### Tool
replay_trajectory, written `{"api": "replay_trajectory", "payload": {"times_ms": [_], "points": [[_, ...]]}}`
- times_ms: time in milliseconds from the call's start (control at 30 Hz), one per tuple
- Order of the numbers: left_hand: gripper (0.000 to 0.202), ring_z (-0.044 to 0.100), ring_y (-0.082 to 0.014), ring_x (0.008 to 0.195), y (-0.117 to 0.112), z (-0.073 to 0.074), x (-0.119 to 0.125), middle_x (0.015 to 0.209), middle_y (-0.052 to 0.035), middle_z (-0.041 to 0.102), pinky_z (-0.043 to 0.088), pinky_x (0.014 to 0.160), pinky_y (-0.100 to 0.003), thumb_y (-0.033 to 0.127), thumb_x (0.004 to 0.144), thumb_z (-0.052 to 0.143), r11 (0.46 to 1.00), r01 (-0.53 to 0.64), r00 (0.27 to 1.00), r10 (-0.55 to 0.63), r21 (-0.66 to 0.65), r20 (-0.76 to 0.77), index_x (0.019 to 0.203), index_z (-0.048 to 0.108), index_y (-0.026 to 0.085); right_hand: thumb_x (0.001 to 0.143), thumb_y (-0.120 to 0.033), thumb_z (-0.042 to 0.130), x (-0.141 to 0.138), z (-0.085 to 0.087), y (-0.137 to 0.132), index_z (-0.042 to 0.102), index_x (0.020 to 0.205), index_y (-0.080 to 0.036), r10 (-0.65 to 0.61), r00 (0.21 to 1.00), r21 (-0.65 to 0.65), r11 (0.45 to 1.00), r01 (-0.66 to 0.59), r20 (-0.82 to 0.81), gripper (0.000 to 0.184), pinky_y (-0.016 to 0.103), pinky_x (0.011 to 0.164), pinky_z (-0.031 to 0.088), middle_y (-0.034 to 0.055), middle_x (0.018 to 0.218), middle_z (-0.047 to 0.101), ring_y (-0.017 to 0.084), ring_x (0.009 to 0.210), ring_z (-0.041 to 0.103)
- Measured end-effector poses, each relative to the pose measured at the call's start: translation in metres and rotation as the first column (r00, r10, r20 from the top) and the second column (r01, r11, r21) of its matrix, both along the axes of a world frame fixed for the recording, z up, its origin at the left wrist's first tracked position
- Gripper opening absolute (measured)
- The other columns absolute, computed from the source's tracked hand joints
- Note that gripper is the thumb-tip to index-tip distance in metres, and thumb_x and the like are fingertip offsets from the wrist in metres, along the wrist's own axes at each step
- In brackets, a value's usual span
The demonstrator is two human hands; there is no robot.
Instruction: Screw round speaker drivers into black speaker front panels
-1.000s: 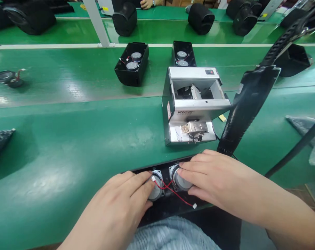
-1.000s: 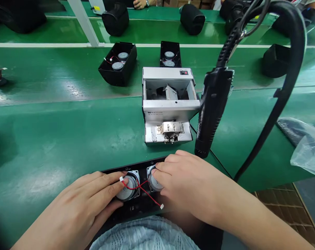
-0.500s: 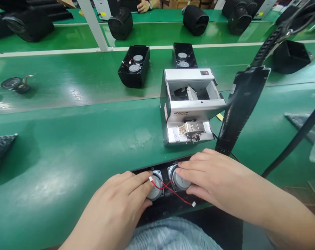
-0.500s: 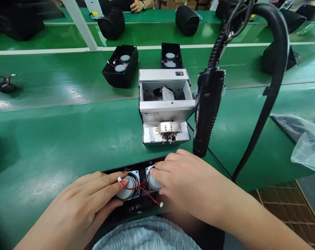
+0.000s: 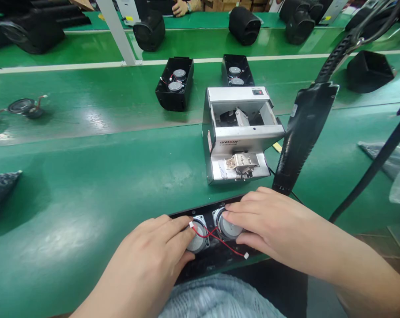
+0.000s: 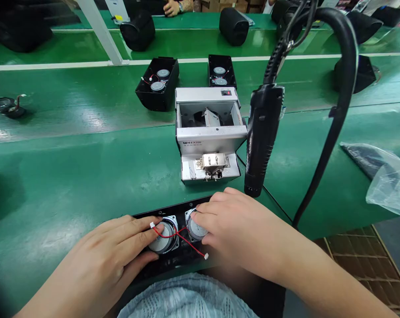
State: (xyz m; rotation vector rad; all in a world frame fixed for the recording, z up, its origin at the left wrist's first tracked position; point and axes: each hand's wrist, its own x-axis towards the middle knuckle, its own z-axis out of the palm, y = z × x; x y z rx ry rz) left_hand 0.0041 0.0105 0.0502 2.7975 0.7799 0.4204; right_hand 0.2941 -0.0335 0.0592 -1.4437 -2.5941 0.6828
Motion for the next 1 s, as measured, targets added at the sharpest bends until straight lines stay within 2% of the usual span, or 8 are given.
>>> {"api": "replay_trajectory", "payload": {"times_ms": [233, 600, 733, 800, 867, 933, 967, 1000], "points": [[0.032, 0.077, -0.0289, 0.075, -0.003, 0.002, 0.003, 0.101, -0.0098, 0.085, 0.062, 0.056, -0.043, 0.013, 0.108, 0.046, 1.000, -0.014, 1.000, 0.014, -0.021, -0.008, 0.102, 0.077, 0.017, 0.099, -0.028, 0.080, -0.001, -0.002, -0.001, 0.071, 0.127, -0.026, 0.009, 1.000, 0.035, 0.999, -0.009, -0.006, 0.030, 0.044, 0.091, 0.046, -0.0063, 0.128, 0.079, 0.021, 0.106, 0.067], [0.027, 0.079, -0.0316, 0.078, -0.004, 0.000, 0.002, 0.105, -0.0111, 0.084, 0.066, 0.060, -0.048, 0.007, 0.101, 0.052, 1.000, 0.001, 0.999, -0.002, -0.030, -0.048, 0.106, 0.077, 0.015, 0.098, -0.026, 0.079, -0.004, 0.001, -0.001, 0.074, 0.121, -0.024, 0.021, 1.000, 0.071, 0.997, -0.021, 0.004, 0.024, 0.048, 0.086, 0.053, -0.0027, 0.119, 0.081, 0.024, 0.099, 0.069], [0.027, 0.079, -0.0311, 0.089, -0.006, -0.004, -0.002, 0.113, -0.0108, 0.083, 0.069, 0.074, -0.051, 0.011, 0.105, 0.051, 0.999, -0.006, 1.000, 0.005, -0.037, -0.020, 0.115, 0.076, 0.016, 0.097, -0.030, 0.080, 0.000, 0.003, -0.003, 0.075, 0.122, -0.023, 0.012, 0.998, 0.165, 0.986, -0.001, -0.069, 0.026, 0.048, 0.087, 0.060, 0.0008, 0.121, 0.080, 0.025, 0.100, 0.072], [0.027, 0.078, -0.0305, 0.095, -0.005, -0.004, -0.005, 0.119, -0.0109, 0.081, 0.068, 0.081, -0.051, 0.015, 0.108, 0.051, 0.999, -0.013, 1.000, 0.013, -0.045, -0.001, 0.123, 0.074, 0.017, 0.103, -0.037, 0.073, 0.004, 0.005, -0.008, 0.075, 0.124, -0.025, -0.012, 0.984, 0.268, 0.962, 0.061, -0.180, 0.025, 0.042, 0.089, 0.063, 0.0012, 0.124, 0.080, 0.023, 0.103, 0.074], [0.026, 0.077, -0.0286, 0.102, -0.004, -0.003, -0.008, 0.127, -0.0103, 0.079, 0.067, 0.086, -0.047, 0.020, 0.110, 0.053, 0.996, -0.020, 1.000, 0.021, -0.088, 0.011, 0.129, 0.070, 0.019, 0.105, -0.036, 0.068, 0.010, 0.002, -0.012, 0.072, 0.133, -0.028, -0.122, 0.927, 0.418, 0.866, 0.275, -0.356, 0.029, 0.039, 0.092, 0.063, 0.0024, 0.124, 0.077, 0.022, 0.109, 0.072], [0.026, 0.075, -0.0248, 0.106, -0.005, -0.001, -0.013, 0.130, -0.0086, 0.076, 0.065, 0.088, -0.040, 0.022, 0.111, 0.055, 0.989, -0.029, 0.998, 0.037, -0.146, 0.050, 0.134, 0.067, 0.023, 0.103, -0.028, 0.068, 0.018, -0.004, -0.012, 0.063, 0.148, -0.032, -0.268, 0.785, 0.511, 0.634, 0.581, -0.559, 0.045, 0.048, 0.101, 0.058, 0.0067, 0.131, 0.070, 0.028, 0.120, 0.065], [0.027, 0.073, -0.0235, 0.108, -0.005, -0.001, -0.016, 0.132, -0.0081, 0.075, 0.064, 0.090, -0.037, 0.023, 0.110, 0.057, 0.987, -0.045, 0.995, 0.058, -0.157, 0.076, 0.136, 0.066, 0.025, 0.101, -0.025, 0.069, 0.022, -0.008, -0.010, 0.058, 0.154, -0.033, -0.322, 0.697, 0.507, 0.505, 0.699, -0.640, 0.055, 0.054, 0.106, 0.053, 0.0093, 0.138, 0.064, 0.032, 0.127, 0.061], [0.029, 0.072, -0.0239, 0.112, -0.006, -0.001, -0.018, 0.135, -0.0086, 0.073, 0.063, 0.091, -0.036, 0.026, 0.110, 0.060, 0.987, -0.065, 0.992, 0.081, -0.149, 0.101, 0.138, 0.064, 0.027, 0.100, -0.023, 0.070, 0.026, -0.013, -0.006, 0.052, 0.159, -0.035, -0.364, 0.617, 0.476, 0.408, 0.779, -0.698, 0.063, 0.060, 0.111, 0.048, 0.0114, 0.146, 0.058, 0.036, 0.134, 0.056]]}}
